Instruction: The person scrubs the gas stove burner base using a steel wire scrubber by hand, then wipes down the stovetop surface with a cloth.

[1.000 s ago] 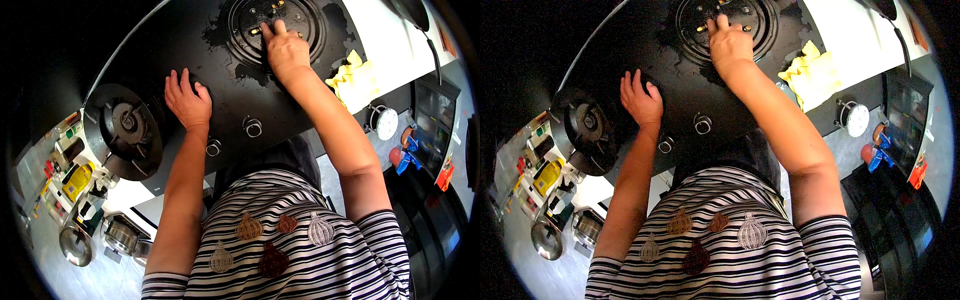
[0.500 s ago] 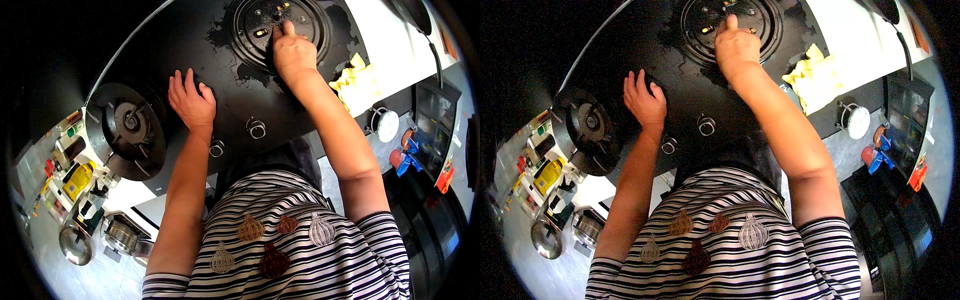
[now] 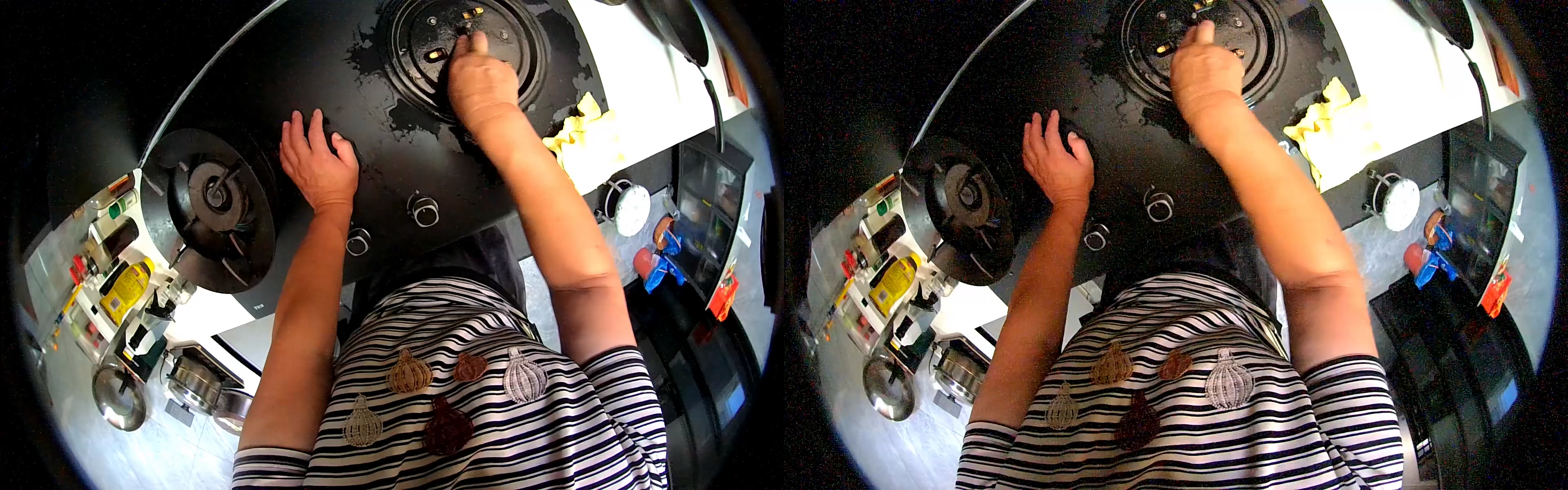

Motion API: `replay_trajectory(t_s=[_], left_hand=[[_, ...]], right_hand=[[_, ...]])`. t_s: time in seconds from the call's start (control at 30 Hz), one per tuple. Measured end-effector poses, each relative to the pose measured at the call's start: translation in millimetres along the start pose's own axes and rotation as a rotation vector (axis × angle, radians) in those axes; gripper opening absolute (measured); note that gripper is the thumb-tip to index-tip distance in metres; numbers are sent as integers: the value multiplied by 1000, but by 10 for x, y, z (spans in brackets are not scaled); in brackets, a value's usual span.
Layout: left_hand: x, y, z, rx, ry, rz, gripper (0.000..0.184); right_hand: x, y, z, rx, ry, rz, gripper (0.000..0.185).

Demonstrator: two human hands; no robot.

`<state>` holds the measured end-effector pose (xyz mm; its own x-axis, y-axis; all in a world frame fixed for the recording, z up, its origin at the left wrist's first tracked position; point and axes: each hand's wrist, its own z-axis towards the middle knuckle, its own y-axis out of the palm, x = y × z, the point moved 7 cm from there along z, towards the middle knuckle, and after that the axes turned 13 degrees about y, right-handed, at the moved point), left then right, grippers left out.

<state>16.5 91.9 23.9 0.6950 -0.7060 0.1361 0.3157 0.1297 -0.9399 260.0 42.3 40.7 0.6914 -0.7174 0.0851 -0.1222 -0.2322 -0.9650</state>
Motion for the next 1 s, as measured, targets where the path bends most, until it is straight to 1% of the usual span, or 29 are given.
replay_trajectory(t_s=[0.03,0.07,0.1,0.2,0.3,0.33,0.47,0.57,0.63,0.67,0.73,0.77,0.83,0.87,0.9,0.97,1.0], left_hand=[[2,0,-3,-4,-4,-4,45],[3,0,-4,-7,-7,-8,45],[3,6,4,-6,-4,-9,45],[-6,10,-9,-6,2,-3,46],[20,-8,-29,19,22,11,44],[15,-8,-23,13,16,13,44],[8,-12,-3,7,13,18,44],[20,-17,-12,23,14,15,44],[18,-19,-5,18,13,15,44],[9,-21,-8,12,13,17,44],[4,-17,-13,19,9,15,44],[11,-15,-13,28,5,9,44],[17,-11,-12,26,6,5,43],[13,-11,-13,22,7,5,43],[14,-9,-14,20,12,6,43],[-1,-4,-11,35,18,0,43],[-14,-1,-9,35,12,3,43]], right_hand=[[-44,4,-11,17,35,15,40],[-56,57,-29,-47,45,1,51],[-14,48,-50,-46,47,2,51],[89,-15,-109,38,-45,-30,54],[49,-3,-57,48,-4,-62,55],[21,3,-37,125,-7,-56,54],[67,7,-195,96,-12,-14,52],[105,60,-327,118,-68,-30,49],[37,110,-357,107,-171,-75,35],[26,134,-340,106,-173,-72,35],[45,60,-295,219,-123,0,29],[19,80,-316,219,-121,-1,29],[-116,175,-401,46,-102,-155,40],[-208,195,-479,-7,-169,-137,42],[-211,151,-536,88,-191,-90,44],[-35,162,-435,70,-130,-10,46],[57,133,-366,109,-81,-42,45]])
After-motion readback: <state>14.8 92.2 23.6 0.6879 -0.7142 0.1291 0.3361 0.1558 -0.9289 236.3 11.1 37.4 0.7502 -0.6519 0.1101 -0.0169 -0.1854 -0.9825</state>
